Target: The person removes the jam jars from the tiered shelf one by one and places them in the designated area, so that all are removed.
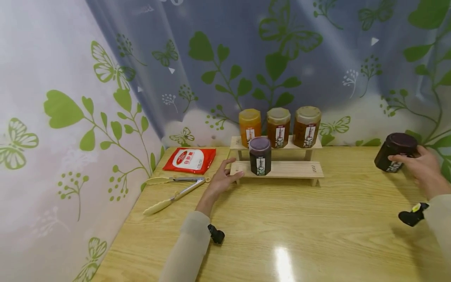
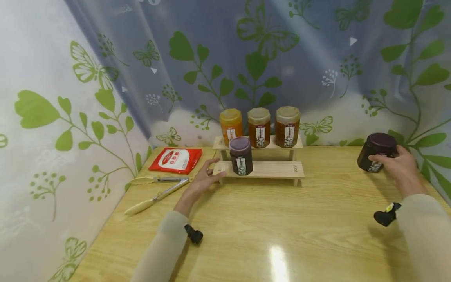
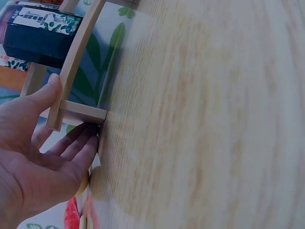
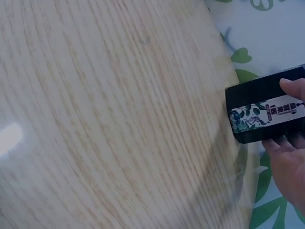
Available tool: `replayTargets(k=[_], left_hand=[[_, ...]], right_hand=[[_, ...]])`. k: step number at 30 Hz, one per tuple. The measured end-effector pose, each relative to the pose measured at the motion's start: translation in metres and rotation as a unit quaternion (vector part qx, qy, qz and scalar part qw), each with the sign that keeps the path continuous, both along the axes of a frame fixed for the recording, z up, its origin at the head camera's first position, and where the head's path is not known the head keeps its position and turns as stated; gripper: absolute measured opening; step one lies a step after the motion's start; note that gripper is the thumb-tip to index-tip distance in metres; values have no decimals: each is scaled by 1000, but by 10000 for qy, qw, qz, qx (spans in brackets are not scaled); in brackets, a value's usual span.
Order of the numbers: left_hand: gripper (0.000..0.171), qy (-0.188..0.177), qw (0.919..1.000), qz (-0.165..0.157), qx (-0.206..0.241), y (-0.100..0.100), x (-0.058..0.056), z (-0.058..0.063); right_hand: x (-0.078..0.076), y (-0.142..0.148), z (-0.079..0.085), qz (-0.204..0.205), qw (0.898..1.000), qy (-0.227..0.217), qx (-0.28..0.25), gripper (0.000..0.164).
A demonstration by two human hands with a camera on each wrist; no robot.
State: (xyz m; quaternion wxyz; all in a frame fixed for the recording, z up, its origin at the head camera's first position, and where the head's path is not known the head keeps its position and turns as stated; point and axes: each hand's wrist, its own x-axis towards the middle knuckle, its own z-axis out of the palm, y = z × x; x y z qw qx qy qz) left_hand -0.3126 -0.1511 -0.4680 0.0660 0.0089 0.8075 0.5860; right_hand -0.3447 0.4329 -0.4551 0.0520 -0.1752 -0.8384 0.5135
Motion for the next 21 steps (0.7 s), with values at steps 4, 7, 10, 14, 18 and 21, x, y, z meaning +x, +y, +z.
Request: replayTargets(k=[4,7,10,14,18,21], left_hand=[[72,5,10000,17,2,1,0,0],[71,1,10000,-10,44,1,0,0],[70,-10,10000,-21,55,2,-1,0],[69,-26,10000,10,42,2,-1,-1],[69,-10,10000,41,14,2,0,-2],[69,14,10000,45,5,2,0,-2]], right_hand=[[0,4,-1,232,9995,31,-200,102],[-1,7,-5,245,9987,-11,-448,110],[-3,10,-9,206,9987,-21,-455,115],[-1,10,-9,172,9996,-93,-225,114],[4,7,-1,284,9995,-103,-73,107],[8,5,9,378,9992,-27,-155,102]])
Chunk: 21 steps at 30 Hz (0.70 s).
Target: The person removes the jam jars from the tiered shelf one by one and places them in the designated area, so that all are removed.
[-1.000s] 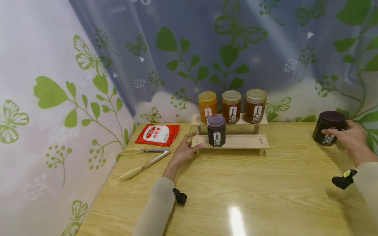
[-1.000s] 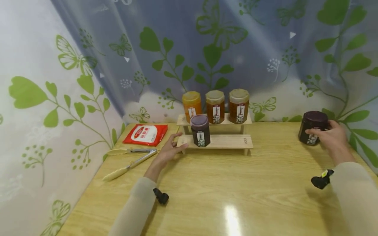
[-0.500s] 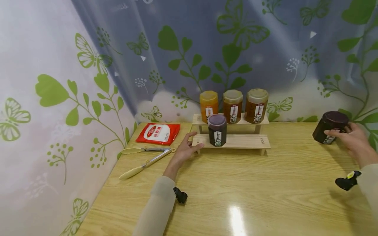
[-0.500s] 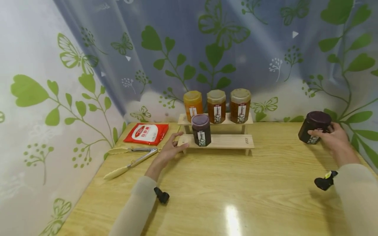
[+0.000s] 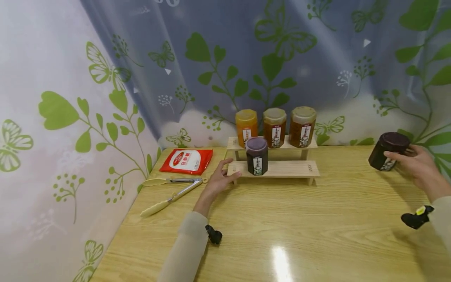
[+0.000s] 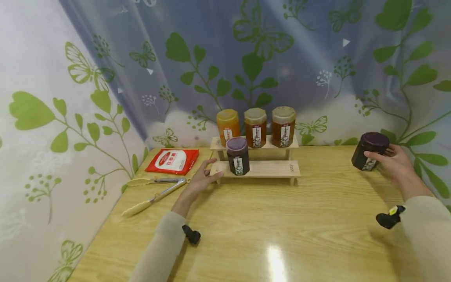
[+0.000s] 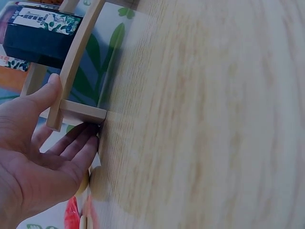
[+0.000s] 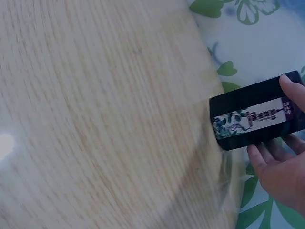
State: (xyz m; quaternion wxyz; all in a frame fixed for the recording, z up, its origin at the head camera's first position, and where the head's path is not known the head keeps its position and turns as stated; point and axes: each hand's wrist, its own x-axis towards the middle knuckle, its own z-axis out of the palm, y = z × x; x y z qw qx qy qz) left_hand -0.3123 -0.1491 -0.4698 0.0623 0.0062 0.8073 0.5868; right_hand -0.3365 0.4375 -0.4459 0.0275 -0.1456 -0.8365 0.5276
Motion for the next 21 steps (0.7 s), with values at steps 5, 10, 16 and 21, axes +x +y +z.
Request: replayTargets(k=[5,10,16,21], left_hand=[[71,19,10000,-45,73,0,1,2],[72,59,9999,-46,82,0,1,2],[71,26,10000,-52,57,0,1,0],[71,-12,10000,-68,43,-1,0,1]], right_hand=[[6,-4,13,-206,9995,26,-237,100],[14,-5,19,-695,9967,315,-260,88],[20,-9,30,-1001,9887,886,-673,73],[24,-17,37,-954,9858,1203,-678,64]])
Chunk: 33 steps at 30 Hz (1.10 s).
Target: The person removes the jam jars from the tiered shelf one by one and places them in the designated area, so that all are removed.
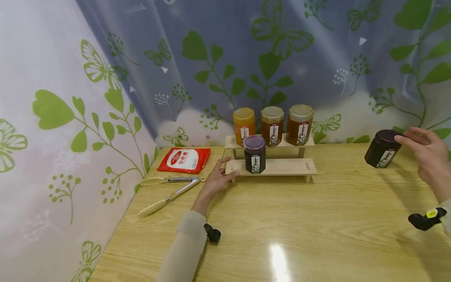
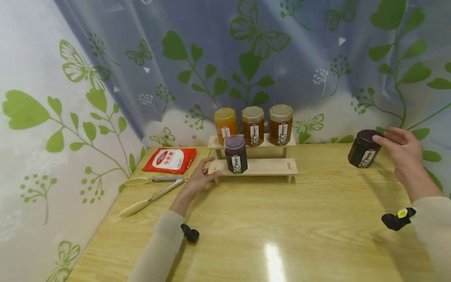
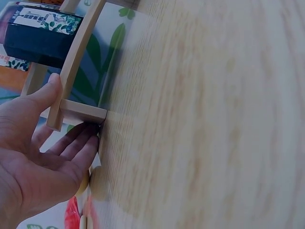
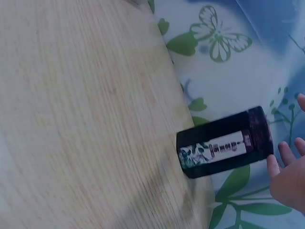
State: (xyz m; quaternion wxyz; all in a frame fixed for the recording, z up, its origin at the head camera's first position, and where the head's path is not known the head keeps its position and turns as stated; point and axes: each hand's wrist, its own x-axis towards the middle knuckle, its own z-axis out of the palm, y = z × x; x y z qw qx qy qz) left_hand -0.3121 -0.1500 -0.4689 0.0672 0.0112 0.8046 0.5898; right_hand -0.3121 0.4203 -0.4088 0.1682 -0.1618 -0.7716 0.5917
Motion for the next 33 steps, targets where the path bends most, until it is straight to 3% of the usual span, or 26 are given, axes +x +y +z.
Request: replayTargets(k=[5,9,12,16,19,23,33], left_hand=[[74,-29,10000,1,-87,-1,-1,1],[74,-17,10000,-47,-58,-1,-2,2],[73,-23,10000,-59,-36,-1,-3,1],[72,-52,10000,-36,-51,-1,-3,1],[72,-60,10000,-28,-43,-1,-3,1],[72,-54,10000,-32,25,0,-2,0],[73,-61,10000,-38,51,0,-2,-1]], right_hand=[[6,-11,1,160,9996,252,23,59],[10,-23,3,440,9952,664,-568,53],[12,-35,4,993,9811,1009,-1322,49],[17,-49,2,2012,9485,1251,-2102,43],[22,-61,-2,2631,9347,1166,-2087,41],[24,-81,-8,3061,9327,957,-1652,44],[24,-124,-18,3657,9193,795,-1221,46]])
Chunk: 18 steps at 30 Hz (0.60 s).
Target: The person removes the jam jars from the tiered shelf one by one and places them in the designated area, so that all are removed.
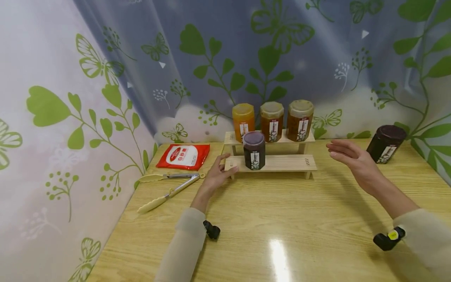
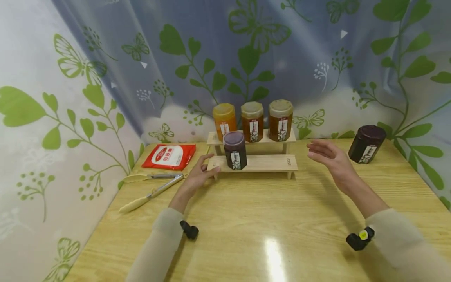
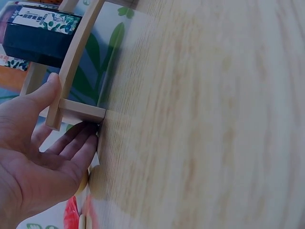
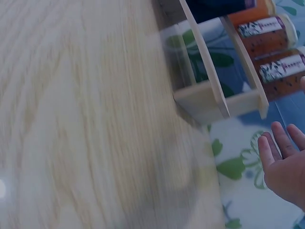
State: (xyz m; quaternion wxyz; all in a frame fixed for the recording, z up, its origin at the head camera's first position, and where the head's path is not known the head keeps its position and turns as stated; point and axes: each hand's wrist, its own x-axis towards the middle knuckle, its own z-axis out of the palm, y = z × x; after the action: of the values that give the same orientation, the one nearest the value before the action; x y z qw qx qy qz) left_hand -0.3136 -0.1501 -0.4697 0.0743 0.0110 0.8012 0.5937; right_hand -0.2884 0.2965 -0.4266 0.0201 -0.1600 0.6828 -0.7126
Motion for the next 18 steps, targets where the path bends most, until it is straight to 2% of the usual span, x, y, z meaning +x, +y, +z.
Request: replayTargets(k=[8,18], left_hand=[[72,-15,10000,17,-64,0,0,0],[74,-3,10000,-43,-33,-1,0,1]], right_hand=[[-4,-28,-5,70,10000,-49,-4,48],[-10,-65,-8,476,9987,-37,-149,45]])
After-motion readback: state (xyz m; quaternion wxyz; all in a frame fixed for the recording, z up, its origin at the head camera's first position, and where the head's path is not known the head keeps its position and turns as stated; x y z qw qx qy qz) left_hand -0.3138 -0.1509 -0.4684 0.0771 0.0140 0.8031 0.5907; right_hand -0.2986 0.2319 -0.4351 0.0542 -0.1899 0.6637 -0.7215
